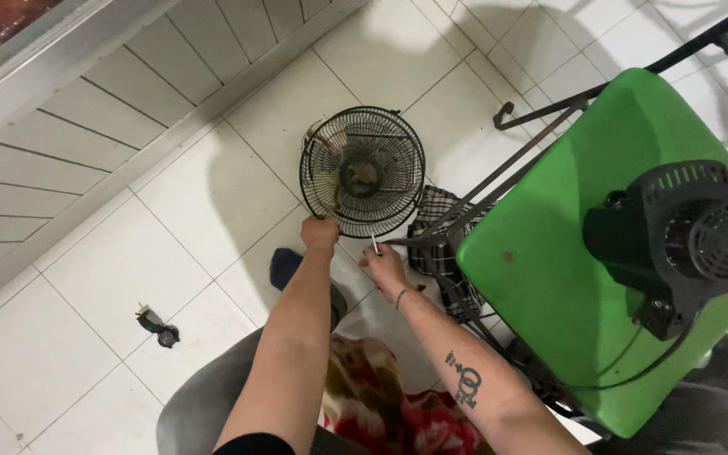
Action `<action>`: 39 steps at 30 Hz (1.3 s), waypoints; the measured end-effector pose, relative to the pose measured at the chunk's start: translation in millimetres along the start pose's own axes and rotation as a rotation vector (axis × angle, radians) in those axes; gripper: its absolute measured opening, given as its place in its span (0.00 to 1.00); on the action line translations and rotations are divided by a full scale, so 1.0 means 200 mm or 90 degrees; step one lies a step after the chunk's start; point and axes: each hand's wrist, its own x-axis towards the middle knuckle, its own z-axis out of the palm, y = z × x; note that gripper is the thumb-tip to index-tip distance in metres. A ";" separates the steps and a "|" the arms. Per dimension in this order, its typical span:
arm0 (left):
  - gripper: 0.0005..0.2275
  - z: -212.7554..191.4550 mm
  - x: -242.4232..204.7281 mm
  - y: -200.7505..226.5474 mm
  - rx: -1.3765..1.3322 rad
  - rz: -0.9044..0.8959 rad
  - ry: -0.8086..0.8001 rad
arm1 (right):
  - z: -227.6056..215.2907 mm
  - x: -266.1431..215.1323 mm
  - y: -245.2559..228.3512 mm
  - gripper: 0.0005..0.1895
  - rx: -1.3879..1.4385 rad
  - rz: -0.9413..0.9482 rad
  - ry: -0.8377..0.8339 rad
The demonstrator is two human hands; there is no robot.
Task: The person disassembles a standing electric fan by removing the front grille and motor housing, then reassembles the components. They use a screwdriver to loosen and tighten screws on the motor housing and grille.
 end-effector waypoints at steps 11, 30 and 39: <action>0.08 -0.27 -0.21 0.27 -0.076 0.052 -0.022 | -0.05 -0.16 -0.04 0.19 -0.109 -0.200 0.066; 0.11 -0.94 -0.80 0.98 -0.206 0.257 -0.066 | -0.55 -1.30 -0.56 0.16 -0.141 -0.492 0.061; 0.13 -1.08 -1.44 1.31 -0.152 0.409 -0.091 | -1.16 -1.86 -0.97 0.12 -0.280 -0.644 0.384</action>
